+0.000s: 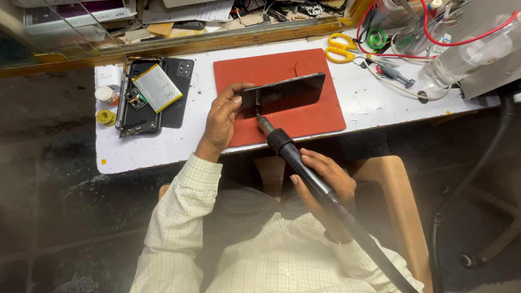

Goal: The person disassembles a smartphone at a repair bench, prying open the back cover by hand and removing the battery and internal components. They then use a heat gun to heat the phone's screen assembly, working the tool along the edges of the display.

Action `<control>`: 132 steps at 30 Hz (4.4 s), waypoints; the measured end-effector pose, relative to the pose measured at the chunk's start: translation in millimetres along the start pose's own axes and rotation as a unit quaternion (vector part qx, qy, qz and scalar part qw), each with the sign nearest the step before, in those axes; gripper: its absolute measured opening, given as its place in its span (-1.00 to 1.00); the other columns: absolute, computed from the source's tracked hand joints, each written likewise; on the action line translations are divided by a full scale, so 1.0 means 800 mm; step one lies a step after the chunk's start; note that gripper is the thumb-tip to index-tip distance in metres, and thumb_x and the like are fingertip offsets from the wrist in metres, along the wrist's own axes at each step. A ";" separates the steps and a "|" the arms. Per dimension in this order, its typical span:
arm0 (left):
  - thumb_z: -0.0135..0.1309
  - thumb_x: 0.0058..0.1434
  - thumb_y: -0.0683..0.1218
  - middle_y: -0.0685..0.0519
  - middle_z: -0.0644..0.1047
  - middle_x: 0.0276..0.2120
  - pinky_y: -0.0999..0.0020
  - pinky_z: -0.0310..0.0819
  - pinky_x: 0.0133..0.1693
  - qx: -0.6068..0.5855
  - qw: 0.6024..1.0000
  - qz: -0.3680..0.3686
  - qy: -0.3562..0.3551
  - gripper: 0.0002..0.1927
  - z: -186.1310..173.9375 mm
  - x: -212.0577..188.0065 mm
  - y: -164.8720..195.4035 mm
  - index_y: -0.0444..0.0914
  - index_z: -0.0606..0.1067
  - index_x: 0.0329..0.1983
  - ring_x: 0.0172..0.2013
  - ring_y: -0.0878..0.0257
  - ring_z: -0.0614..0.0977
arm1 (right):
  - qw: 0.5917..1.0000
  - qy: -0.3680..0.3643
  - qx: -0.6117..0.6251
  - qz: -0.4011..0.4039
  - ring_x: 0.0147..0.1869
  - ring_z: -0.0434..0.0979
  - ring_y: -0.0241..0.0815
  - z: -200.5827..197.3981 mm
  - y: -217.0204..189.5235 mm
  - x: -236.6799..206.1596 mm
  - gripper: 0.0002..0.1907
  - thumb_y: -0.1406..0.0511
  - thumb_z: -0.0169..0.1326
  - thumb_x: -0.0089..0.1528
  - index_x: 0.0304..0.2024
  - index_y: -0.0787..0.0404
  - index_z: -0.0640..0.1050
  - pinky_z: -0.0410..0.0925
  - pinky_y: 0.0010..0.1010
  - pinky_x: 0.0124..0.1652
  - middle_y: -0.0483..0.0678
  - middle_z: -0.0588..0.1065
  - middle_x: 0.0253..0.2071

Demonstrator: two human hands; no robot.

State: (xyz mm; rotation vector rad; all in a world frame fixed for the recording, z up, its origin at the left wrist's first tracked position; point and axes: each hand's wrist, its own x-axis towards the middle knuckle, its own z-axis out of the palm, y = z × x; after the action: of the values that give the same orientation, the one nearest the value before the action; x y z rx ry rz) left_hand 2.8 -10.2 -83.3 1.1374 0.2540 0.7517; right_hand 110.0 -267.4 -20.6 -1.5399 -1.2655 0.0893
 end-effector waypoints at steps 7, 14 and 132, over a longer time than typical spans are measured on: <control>-0.18 0.35 -0.16 -0.04 0.54 0.07 0.27 0.36 0.28 0.006 1.000 0.008 -0.003 -0.59 0.001 0.001 0.000 -0.35 0.41 0.23 0.14 0.22 0.54 | 1.000 0.022 0.005 -0.004 0.09 0.69 -0.03 -0.001 0.007 -0.002 -0.63 0.44 0.32 0.14 -0.01 0.38 0.57 0.58 -0.36 0.03 0.20 0.58 0.07; -0.13 0.29 -0.27 -0.03 0.57 -0.01 0.34 0.50 0.13 0.035 0.999 -0.004 0.008 -0.58 0.002 0.000 0.001 -0.31 0.42 0.23 0.04 0.25 0.58 | 0.999 0.042 -0.007 0.003 0.08 0.69 -0.05 -0.009 0.014 -0.004 -0.64 0.44 0.32 0.14 -0.02 0.37 0.58 0.59 -0.37 0.03 0.19 0.59 0.06; -0.09 0.27 -0.35 0.05 0.58 -0.01 0.40 0.48 0.10 0.090 0.996 0.004 0.017 -0.58 0.002 -0.001 -0.004 -0.26 0.46 0.19 0.04 0.33 0.57 | 0.997 0.068 0.007 -0.018 0.19 0.64 0.00 -0.022 -0.001 0.017 -0.65 0.45 0.29 0.21 0.04 0.39 0.54 0.54 -0.28 0.14 0.24 0.54 0.14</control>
State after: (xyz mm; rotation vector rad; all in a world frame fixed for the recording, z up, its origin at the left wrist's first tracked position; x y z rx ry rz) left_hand 4.5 -12.6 -85.6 1.2977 0.3518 0.7672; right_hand 126.3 -269.6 -5.3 -1.4848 -1.1803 -0.0289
